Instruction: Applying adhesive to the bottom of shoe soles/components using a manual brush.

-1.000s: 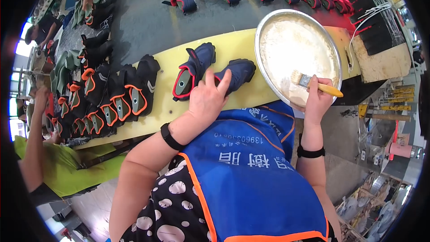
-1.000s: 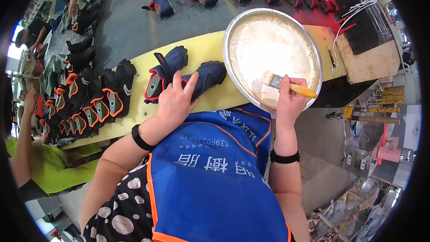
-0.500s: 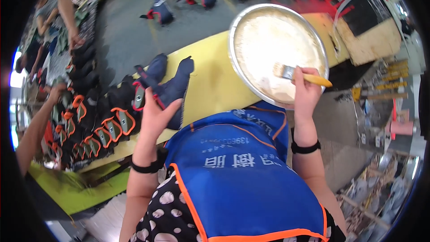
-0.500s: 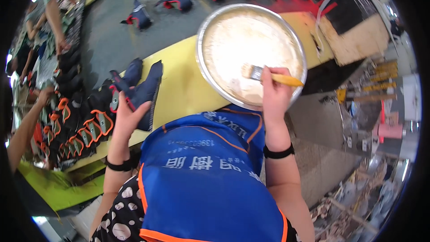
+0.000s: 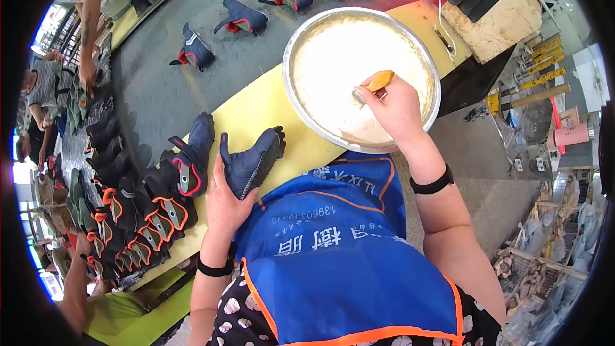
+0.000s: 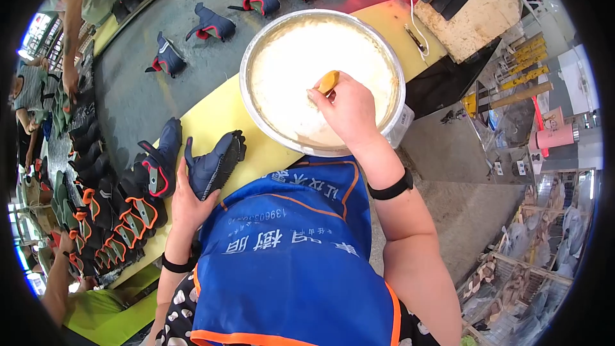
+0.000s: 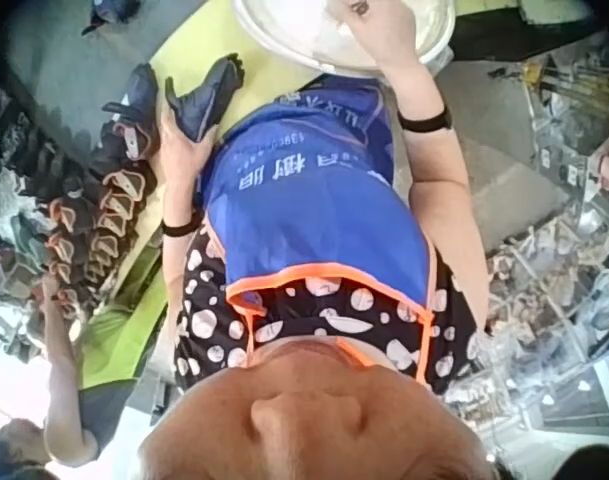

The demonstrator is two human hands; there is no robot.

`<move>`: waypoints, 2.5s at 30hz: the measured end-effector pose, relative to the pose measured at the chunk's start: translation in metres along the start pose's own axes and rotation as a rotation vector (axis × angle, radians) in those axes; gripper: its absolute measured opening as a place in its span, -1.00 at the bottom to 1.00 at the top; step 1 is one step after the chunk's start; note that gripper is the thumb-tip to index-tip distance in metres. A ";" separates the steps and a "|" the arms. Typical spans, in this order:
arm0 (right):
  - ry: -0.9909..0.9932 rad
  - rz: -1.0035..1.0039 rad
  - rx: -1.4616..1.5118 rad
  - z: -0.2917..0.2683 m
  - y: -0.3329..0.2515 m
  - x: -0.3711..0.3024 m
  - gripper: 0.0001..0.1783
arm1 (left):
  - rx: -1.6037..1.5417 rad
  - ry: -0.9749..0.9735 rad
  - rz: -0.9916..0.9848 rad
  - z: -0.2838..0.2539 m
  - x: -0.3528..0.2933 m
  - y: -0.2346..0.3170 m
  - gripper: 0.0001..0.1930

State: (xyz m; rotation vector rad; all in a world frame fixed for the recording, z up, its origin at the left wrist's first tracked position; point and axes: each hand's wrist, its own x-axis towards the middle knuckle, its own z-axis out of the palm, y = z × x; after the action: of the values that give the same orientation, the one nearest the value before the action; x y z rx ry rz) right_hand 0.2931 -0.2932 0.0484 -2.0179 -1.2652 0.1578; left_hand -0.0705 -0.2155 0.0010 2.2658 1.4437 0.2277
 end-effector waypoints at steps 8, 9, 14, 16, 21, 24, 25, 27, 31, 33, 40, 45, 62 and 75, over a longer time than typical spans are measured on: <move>0.237 0.034 0.465 -0.010 0.011 0.007 -0.80 | -1.222 -0.242 -0.202 -0.041 0.017 0.037 -0.22; 0.170 0.136 0.180 -0.011 0.010 0.006 -0.83 | -1.298 -0.275 -0.060 -0.048 0.017 0.046 -0.20; 0.305 -0.077 0.071 -0.026 -0.007 0.001 -0.81 | -1.107 -0.484 0.051 -0.070 0.033 0.086 -0.36; 0.268 -0.221 0.015 -0.039 -0.018 0.003 -0.82 | -1.037 -0.671 -0.044 -0.073 0.044 0.099 -0.41; 0.152 -0.530 0.110 -0.061 -0.050 -0.012 -0.81 | -1.005 -0.795 -0.047 -0.071 0.060 0.119 -0.41; 0.086 -0.602 0.145 -0.060 -0.056 -0.017 -0.80 | -0.969 -0.792 0.001 -0.066 0.063 0.123 -0.41; 0.055 -0.592 0.154 -0.058 -0.055 -0.017 -0.81 | -0.987 -0.786 0.028 -0.065 0.063 0.124 -0.42; 0.025 -0.580 0.166 -0.056 -0.049 -0.014 -0.81 | -1.002 -0.781 0.052 -0.063 0.063 0.122 -0.43; 0.106 -0.392 0.150 -0.055 -0.038 -0.009 -0.84 | -1.115 -0.794 0.021 -0.064 0.060 0.114 -0.40; 0.197 -0.369 0.205 -0.052 -0.039 -0.012 -0.83 | -1.150 -0.803 0.010 -0.065 0.059 0.111 -0.39; 0.192 -0.394 0.356 -0.031 -0.048 -0.013 -0.86 | -1.246 -0.827 -0.012 -0.059 0.049 0.101 -0.37; 0.182 -0.156 0.496 -0.022 -0.054 -0.022 -0.84 | -1.060 -0.578 0.138 -0.048 0.040 0.097 -0.36; 0.317 -0.097 0.538 -0.003 -0.078 -0.046 -0.78 | -1.144 -0.356 0.171 -0.033 0.028 0.104 -0.33; 0.281 -0.097 0.399 -0.013 -0.053 -0.020 -0.77 | -0.938 -0.277 0.319 -0.040 0.022 0.102 -0.32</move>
State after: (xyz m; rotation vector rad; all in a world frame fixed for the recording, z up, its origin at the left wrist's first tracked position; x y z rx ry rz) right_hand 0.2504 -0.3038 0.0863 -1.5726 -1.0553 0.0701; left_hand 0.0076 -0.2214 0.0804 1.6237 0.6063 0.5325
